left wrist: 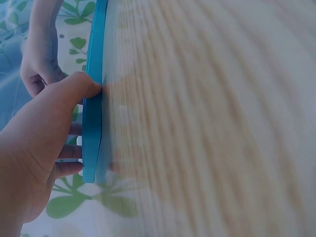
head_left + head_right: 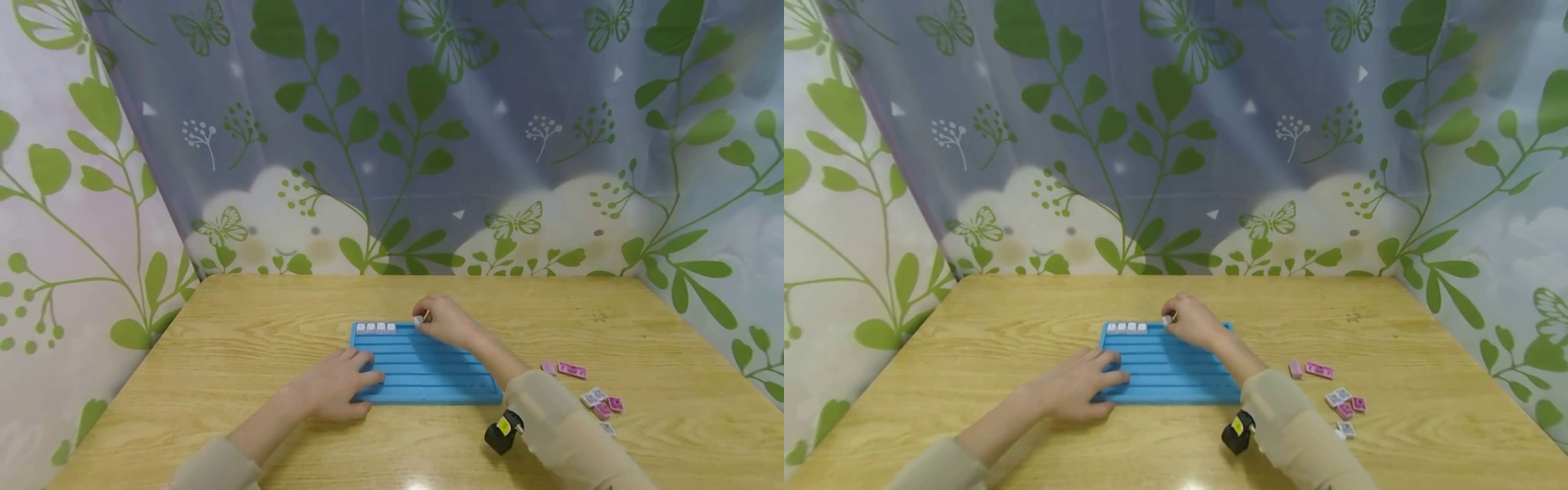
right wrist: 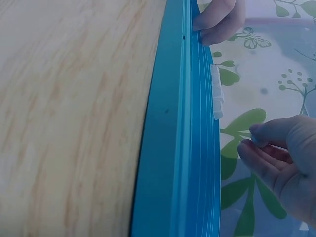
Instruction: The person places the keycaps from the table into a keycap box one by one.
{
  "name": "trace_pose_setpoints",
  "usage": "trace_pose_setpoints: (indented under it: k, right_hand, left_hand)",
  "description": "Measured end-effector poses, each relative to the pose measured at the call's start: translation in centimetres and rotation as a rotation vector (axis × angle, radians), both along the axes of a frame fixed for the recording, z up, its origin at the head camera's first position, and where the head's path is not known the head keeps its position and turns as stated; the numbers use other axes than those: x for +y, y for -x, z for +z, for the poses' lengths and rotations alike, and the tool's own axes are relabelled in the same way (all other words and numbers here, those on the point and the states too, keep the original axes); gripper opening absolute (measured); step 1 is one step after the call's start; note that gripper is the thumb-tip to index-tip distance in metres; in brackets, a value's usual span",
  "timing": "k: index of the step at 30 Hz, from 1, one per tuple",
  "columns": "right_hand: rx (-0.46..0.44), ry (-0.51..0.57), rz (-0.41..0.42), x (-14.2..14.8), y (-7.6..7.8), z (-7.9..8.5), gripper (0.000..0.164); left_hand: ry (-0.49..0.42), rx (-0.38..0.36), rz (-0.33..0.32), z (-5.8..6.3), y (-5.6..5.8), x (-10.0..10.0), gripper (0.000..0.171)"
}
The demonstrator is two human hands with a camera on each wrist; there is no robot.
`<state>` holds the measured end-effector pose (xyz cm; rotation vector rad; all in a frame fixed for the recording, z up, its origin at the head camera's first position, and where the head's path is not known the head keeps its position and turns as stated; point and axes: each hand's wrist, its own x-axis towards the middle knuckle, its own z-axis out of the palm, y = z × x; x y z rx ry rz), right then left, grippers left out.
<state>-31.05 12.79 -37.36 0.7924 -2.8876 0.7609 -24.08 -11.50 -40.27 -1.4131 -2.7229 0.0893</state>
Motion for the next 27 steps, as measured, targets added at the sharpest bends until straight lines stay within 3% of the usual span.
trace_pose_setpoints:
  k: [6, 18, 27]
  right_hand:
    - [-0.036, 0.011, -0.027, -0.3, 0.2, -0.1, 0.013]
    - [-0.08, -0.017, 0.001, -1.1, 0.9, -0.1, 0.02]
    - [-0.05, -0.014, 0.001, -2.1, 1.5, -0.6, 0.018]
  left_hand:
    - [-0.005, 0.001, -0.001, -0.3, 0.1, -0.1, 0.044]
    - [-0.002, 0.009, -0.006, -0.3, 0.1, -0.1, 0.043]
    - [0.003, 0.015, -0.009, -0.4, 0.3, -0.1, 0.041]
